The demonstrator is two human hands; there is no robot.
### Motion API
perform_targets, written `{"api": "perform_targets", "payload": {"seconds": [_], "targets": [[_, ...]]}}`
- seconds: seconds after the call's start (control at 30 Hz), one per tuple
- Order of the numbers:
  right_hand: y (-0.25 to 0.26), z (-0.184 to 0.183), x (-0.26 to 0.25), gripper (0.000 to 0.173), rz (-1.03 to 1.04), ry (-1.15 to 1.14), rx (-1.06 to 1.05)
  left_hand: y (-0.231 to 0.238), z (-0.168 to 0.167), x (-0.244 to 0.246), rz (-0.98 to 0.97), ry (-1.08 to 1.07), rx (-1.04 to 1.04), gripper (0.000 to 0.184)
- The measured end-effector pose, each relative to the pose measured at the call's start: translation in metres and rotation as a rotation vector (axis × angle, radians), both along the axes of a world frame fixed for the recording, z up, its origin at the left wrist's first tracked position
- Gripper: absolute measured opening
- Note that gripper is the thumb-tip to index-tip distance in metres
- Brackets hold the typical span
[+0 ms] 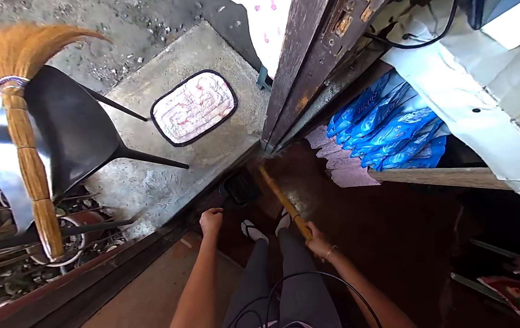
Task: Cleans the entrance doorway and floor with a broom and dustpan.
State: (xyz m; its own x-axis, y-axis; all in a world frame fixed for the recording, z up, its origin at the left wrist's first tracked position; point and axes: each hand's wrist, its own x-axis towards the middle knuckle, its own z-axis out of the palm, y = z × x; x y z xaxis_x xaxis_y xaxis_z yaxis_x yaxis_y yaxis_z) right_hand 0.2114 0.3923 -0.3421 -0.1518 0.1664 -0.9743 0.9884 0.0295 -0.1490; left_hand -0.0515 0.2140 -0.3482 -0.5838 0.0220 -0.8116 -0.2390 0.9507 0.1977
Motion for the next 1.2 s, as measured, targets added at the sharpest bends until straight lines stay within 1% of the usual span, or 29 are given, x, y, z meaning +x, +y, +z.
{"api": "perform_targets", "payload": {"seconds": [0.03,0.1,0.17,0.2,0.27,0.3,0.4,0.47,0.5,0.57,0.63,0.73,0.77,0.83,0.9,0.97,1.03,1.07,1.13,1.2], "targets": [[0.002,-0.007,-0.007,0.071,-0.005,-0.044,0.022,0.000,0.000,0.000,0.004,0.000,-0.001,0.031],[-0.002,-0.033,-0.022,0.078,-0.020,-0.086,0.031,0.001,-0.002,0.001,0.009,0.005,0.000,0.031],[-0.016,-0.054,-0.035,0.080,0.016,-0.053,-0.012,-0.001,-0.003,0.000,0.013,0.010,0.008,0.031],[-0.026,-0.056,-0.039,0.080,0.019,-0.026,-0.055,-0.004,-0.004,0.000,0.016,0.010,0.019,0.031],[-0.036,-0.050,-0.041,0.071,-0.019,0.014,-0.109,-0.015,-0.006,-0.002,0.034,0.013,0.038,0.031],[-0.034,-0.041,-0.039,0.068,-0.052,0.027,-0.122,-0.022,-0.007,-0.002,0.047,0.012,0.044,0.031],[-0.011,-0.008,-0.039,0.066,-0.082,0.070,-0.090,-0.048,-0.005,-0.005,0.106,0.021,0.066,0.030],[0.007,-0.001,-0.050,0.066,-0.025,0.069,-0.002,-0.069,-0.006,-0.005,0.183,0.039,0.092,0.031],[0.014,-0.005,-0.060,0.067,0.013,0.057,0.046,-0.079,-0.009,-0.005,0.223,0.056,0.107,0.031],[0.022,-0.027,-0.086,0.072,0.079,0.042,0.105,-0.092,-0.014,-0.004,0.280,0.083,0.125,0.031],[0.010,-0.050,-0.105,0.078,0.167,0.039,0.076,-0.093,-0.017,-0.004,0.275,0.097,0.115,0.031],[-0.031,-0.060,-0.111,0.087,0.353,0.048,-0.002,-0.084,-0.019,-0.007,0.229,0.100,0.073,0.031],[-0.041,-0.057,-0.108,0.086,0.392,0.051,-0.038,-0.082,-0.017,-0.008,0.220,0.091,0.055,0.031],[-0.047,-0.049,-0.094,0.078,0.434,0.070,-0.100,-0.084,-0.016,-0.007,0.211,0.075,0.034,0.031],[-0.035,-0.035,-0.077,0.070,0.401,0.075,-0.135,-0.086,-0.014,-0.008,0.196,0.069,0.038,0.031],[-0.020,-0.013,-0.056,0.067,0.339,0.058,-0.126,-0.092,-0.008,-0.009,0.187,0.059,0.048,0.031],[-0.011,0.007,-0.039,0.068,0.236,0.014,-0.064,-0.100,-0.004,-0.011,0.189,0.074,0.062,0.030],[-0.009,0.010,-0.034,0.069,0.178,-0.019,-0.016,-0.104,-0.004,-0.011,0.187,0.086,0.067,0.030],[-0.010,-0.001,-0.032,0.073,0.063,-0.098,0.045,-0.107,-0.004,-0.013,0.172,0.085,0.067,0.030],[-0.016,-0.027,-0.041,0.078,-0.024,-0.117,0.058,-0.101,-0.003,-0.014,0.147,0.072,0.059,0.031]]}}
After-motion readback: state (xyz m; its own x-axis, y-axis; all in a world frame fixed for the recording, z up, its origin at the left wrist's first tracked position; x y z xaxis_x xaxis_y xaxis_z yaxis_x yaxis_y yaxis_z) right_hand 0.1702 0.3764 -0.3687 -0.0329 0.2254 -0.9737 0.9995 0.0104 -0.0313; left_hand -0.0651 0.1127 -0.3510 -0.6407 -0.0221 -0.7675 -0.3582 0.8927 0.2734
